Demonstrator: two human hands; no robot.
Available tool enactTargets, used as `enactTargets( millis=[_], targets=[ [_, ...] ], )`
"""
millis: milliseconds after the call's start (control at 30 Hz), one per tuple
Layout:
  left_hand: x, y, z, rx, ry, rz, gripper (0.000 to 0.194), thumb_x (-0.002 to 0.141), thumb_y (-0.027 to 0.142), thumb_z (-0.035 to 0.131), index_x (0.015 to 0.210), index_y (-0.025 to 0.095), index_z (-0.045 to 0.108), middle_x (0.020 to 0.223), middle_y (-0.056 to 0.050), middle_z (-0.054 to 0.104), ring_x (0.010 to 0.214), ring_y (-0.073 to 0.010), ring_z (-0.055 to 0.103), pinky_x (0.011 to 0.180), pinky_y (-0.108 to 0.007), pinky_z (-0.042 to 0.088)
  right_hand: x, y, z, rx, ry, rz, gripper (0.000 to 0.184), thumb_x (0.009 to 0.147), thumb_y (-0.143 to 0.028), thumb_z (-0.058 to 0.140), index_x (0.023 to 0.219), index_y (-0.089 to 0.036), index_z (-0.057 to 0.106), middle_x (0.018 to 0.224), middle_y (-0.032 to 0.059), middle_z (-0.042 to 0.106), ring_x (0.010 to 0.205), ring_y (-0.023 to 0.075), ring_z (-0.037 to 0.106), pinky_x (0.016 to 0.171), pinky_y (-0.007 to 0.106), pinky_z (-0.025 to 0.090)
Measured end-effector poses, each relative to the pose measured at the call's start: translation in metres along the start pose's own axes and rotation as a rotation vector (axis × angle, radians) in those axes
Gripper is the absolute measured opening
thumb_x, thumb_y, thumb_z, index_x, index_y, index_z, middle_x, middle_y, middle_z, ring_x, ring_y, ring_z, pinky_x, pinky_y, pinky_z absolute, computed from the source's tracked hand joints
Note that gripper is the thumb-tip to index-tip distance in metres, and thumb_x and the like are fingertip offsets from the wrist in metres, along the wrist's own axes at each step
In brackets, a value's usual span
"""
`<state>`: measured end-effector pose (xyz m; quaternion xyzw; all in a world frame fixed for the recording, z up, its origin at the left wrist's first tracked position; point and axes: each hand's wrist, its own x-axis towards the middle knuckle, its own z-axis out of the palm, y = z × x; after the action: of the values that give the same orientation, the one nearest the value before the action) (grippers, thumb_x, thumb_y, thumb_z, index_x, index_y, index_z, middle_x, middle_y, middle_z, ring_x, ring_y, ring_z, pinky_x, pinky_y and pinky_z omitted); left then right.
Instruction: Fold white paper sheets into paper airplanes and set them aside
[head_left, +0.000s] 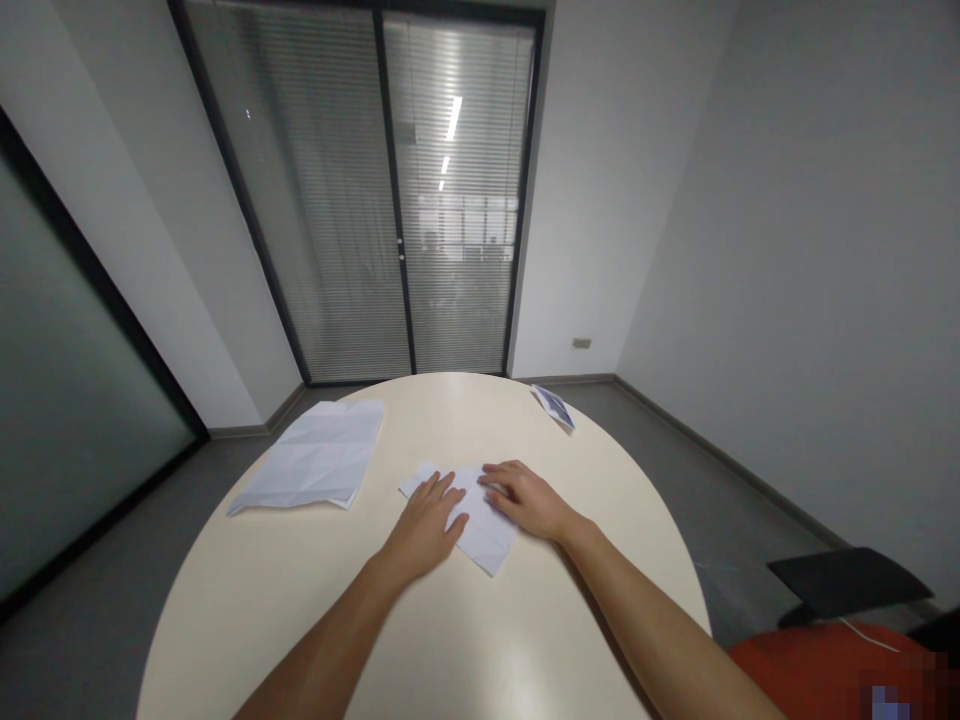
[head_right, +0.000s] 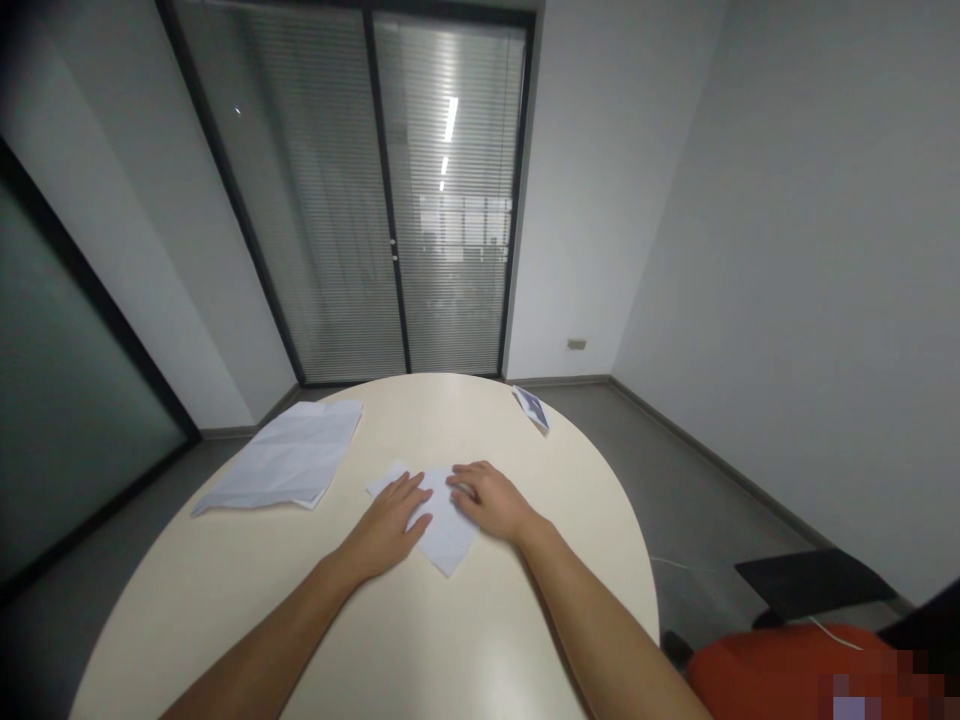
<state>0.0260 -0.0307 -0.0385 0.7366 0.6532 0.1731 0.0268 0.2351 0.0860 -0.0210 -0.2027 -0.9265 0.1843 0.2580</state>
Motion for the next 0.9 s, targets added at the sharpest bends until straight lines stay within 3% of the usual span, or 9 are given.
enactTargets(
  millis=[100, 200, 367, 533, 733, 900],
  targets=[
    [-0.001, 0.000, -0.005, -0.055, -0.045, 0.080, 0.041, 0.099, 0.037, 0.049, 0.134, 0.020, 0.059, 0.155, -0.012, 0.044, 0.147, -0.0295, 0.033, 0.121, -0.050, 0.027, -0.001, 0.008, 0.004, -0.055, 0.004, -0.003, 0.037, 0.094, -0.025, 0.056, 0.129, -0.019, 0.066, 0.130, 0.0126, 0.067, 0.125, 0.0274, 0.057, 0.109, 0.047, 0.041],
    [-0.002, 0.002, -0.010, -0.077, -0.078, 0.120, 0.039, 0.098, 0.038, 0.051, 0.131, 0.019, 0.061, 0.155, -0.012, 0.044, 0.148, -0.0286, 0.032, 0.121, -0.048, 0.027, -0.002, 0.010, 0.004, -0.047, -0.001, 0.019, 0.035, 0.093, -0.024, 0.058, 0.126, -0.021, 0.068, 0.127, 0.0103, 0.069, 0.122, 0.0271, 0.058, 0.106, 0.044, 0.044],
    [-0.001, 0.007, -0.014, -0.028, -0.030, 0.095, 0.034, 0.095, 0.030, 0.055, 0.127, 0.022, 0.064, 0.154, -0.012, 0.044, 0.143, -0.0278, 0.039, 0.118, -0.045, 0.032, -0.002, 0.009, 0.001, 0.008, 0.014, 0.071, 0.030, 0.090, -0.020, 0.058, 0.116, -0.022, 0.073, 0.111, 0.0073, 0.075, 0.105, 0.0237, 0.065, 0.092, 0.036, 0.051],
    [0.000, 0.015, -0.016, 0.080, 0.043, 0.034, 0.028, 0.096, 0.027, 0.050, 0.118, 0.023, 0.068, 0.136, -0.011, 0.059, 0.125, -0.0281, 0.054, 0.108, -0.046, 0.041, 0.000, 0.010, 0.002, 0.021, 0.024, 0.053, 0.035, 0.082, -0.009, 0.054, 0.107, -0.021, 0.076, 0.107, 0.0062, 0.075, 0.104, 0.0226, 0.064, 0.094, 0.035, 0.049],
    [-0.002, 0.014, -0.013, 0.080, 0.065, 0.007, 0.029, 0.092, 0.037, 0.058, 0.115, 0.021, 0.065, 0.139, -0.013, 0.058, 0.132, -0.0297, 0.049, 0.115, -0.054, 0.029, -0.001, 0.009, 0.002, 0.102, 0.003, 0.022, 0.054, 0.071, 0.003, 0.047, 0.111, -0.021, 0.074, 0.110, 0.0063, 0.073, 0.104, 0.0212, 0.064, 0.098, 0.037, 0.048],
    [-0.002, 0.004, -0.015, 0.013, 0.037, 0.056, 0.033, 0.091, 0.031, 0.058, 0.122, 0.022, 0.064, 0.137, -0.012, 0.056, 0.126, -0.0286, 0.052, 0.108, -0.046, 0.041, -0.002, 0.005, -0.001, 0.174, 0.010, 0.016, 0.048, 0.078, 0.000, 0.050, 0.113, -0.022, 0.073, 0.110, 0.0073, 0.069, 0.102, 0.0200, 0.064, 0.095, 0.034, 0.051]
  ],
)
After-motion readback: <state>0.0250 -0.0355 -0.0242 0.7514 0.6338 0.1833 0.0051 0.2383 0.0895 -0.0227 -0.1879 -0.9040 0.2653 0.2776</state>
